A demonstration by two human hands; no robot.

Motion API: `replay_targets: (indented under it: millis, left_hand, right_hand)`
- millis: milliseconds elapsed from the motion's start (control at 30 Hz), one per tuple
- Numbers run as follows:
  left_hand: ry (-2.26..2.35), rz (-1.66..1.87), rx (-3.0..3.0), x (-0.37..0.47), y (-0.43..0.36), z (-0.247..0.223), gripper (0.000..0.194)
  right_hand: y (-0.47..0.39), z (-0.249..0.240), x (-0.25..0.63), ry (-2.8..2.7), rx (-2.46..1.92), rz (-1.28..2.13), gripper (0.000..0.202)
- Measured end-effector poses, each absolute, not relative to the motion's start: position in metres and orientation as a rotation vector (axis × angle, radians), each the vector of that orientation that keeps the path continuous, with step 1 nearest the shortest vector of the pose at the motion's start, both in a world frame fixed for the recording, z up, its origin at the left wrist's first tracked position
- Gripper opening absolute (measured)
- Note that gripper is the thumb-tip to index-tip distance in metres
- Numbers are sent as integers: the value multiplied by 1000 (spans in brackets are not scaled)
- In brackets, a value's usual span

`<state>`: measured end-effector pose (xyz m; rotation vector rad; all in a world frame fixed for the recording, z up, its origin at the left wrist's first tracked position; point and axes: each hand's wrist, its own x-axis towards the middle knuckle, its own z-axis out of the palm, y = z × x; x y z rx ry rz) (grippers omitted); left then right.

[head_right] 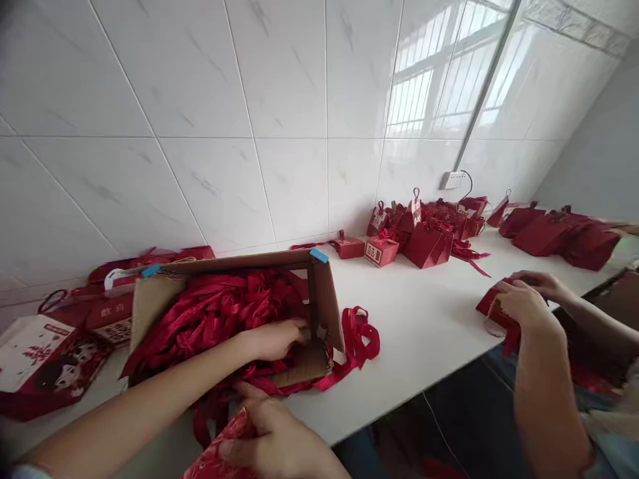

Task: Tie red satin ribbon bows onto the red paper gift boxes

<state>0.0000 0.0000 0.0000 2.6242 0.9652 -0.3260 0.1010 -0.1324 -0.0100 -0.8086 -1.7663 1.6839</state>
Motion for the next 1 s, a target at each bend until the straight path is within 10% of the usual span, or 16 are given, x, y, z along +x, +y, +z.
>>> replay_targets:
  millis: [367, 1000]
  left_hand:
    - [1447, -264, 2497, 45, 23, -27, 33]
    - [1349, 92, 2266, 33, 33, 1, 22]
  right_hand:
    - [-129, -13, 96, -1772, -779, 1591, 24]
    - [-131, -12, 104, -1760, -881, 1646, 38]
